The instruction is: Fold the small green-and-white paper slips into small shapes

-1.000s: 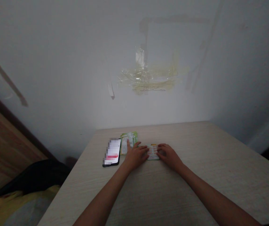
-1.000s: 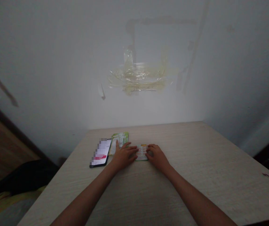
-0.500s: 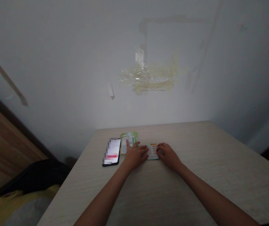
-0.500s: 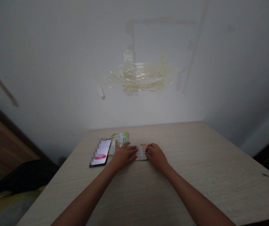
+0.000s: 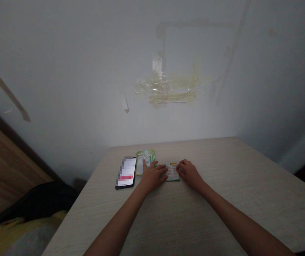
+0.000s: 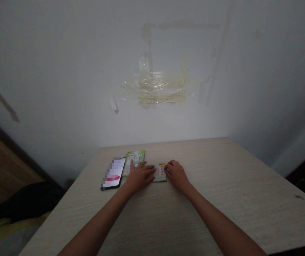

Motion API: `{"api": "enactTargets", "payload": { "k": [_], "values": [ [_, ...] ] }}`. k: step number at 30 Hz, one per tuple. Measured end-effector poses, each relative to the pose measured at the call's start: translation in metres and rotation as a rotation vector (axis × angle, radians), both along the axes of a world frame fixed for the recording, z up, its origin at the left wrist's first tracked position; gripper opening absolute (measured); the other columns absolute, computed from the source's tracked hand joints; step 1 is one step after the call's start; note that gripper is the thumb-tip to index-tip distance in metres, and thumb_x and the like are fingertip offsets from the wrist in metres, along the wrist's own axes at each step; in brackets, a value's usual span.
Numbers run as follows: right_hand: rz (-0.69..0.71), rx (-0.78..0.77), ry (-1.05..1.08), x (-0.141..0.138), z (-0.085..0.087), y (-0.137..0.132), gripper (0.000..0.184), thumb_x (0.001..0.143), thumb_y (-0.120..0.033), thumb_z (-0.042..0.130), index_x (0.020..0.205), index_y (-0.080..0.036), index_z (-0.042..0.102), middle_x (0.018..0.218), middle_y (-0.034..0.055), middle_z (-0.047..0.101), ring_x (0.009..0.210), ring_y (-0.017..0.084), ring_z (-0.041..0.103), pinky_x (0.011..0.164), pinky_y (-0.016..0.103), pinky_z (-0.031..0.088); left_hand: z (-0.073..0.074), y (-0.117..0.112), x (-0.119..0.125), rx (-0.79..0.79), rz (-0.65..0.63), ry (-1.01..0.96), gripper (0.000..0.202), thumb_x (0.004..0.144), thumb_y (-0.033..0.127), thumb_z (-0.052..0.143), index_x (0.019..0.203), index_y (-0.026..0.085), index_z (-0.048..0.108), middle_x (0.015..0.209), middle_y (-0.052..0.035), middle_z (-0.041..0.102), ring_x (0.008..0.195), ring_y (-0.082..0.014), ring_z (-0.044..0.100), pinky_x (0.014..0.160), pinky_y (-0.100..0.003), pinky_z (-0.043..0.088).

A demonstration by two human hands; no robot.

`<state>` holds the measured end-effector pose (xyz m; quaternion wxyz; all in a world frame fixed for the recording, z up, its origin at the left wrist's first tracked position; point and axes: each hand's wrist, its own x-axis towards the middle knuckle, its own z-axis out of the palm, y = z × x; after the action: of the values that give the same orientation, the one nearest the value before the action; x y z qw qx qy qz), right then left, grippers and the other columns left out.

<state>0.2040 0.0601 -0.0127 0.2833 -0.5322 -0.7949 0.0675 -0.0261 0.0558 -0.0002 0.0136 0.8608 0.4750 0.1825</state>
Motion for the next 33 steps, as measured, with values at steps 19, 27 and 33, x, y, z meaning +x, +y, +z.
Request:
{"api": "enactTargets", "payload": {
  "k": [19,27,33],
  "values": [
    [0.225,-0.161,0.116,0.023,-0.005,0.003,0.032,0.075,-0.021,0.068,0.107,-0.021,0.068,0.123,0.0104,0.054,0.116,0.024,0.052,0.104,0.042,0.040,0.010,-0.004,0.002,-0.039,0.026,0.068,0.037,0.089,0.052,0.049,0.124,0.045,0.057,0.133,0.0058,0.059,0.133,-0.0328,0.037,0.102,-0.073,-0.017],
    [0.265,-0.185,0.128,0.028,-0.001,-0.001,0.039,0.074,-0.024,0.071,0.113,-0.022,0.066,0.126,0.0106,0.051,0.119,0.024,0.050,0.107,0.042,0.038,0.009,-0.004,0.002,-0.031,0.025,0.074,0.037,0.089,0.053,0.048,0.125,0.046,0.055,0.132,0.0062,0.059,0.133,-0.0339,0.037,0.100,-0.076,-0.016],
    [0.288,-0.188,0.149,0.032,-0.003,-0.002,0.042,0.074,-0.027,0.072,0.115,-0.023,0.065,0.130,0.0109,0.050,0.122,0.025,0.048,0.108,0.043,0.037,0.008,-0.004,0.003,-0.006,0.037,0.078,0.036,0.089,0.052,0.048,0.122,0.044,0.057,0.131,0.0055,0.060,0.133,-0.0328,0.037,0.102,-0.076,-0.014]
  ]
}}
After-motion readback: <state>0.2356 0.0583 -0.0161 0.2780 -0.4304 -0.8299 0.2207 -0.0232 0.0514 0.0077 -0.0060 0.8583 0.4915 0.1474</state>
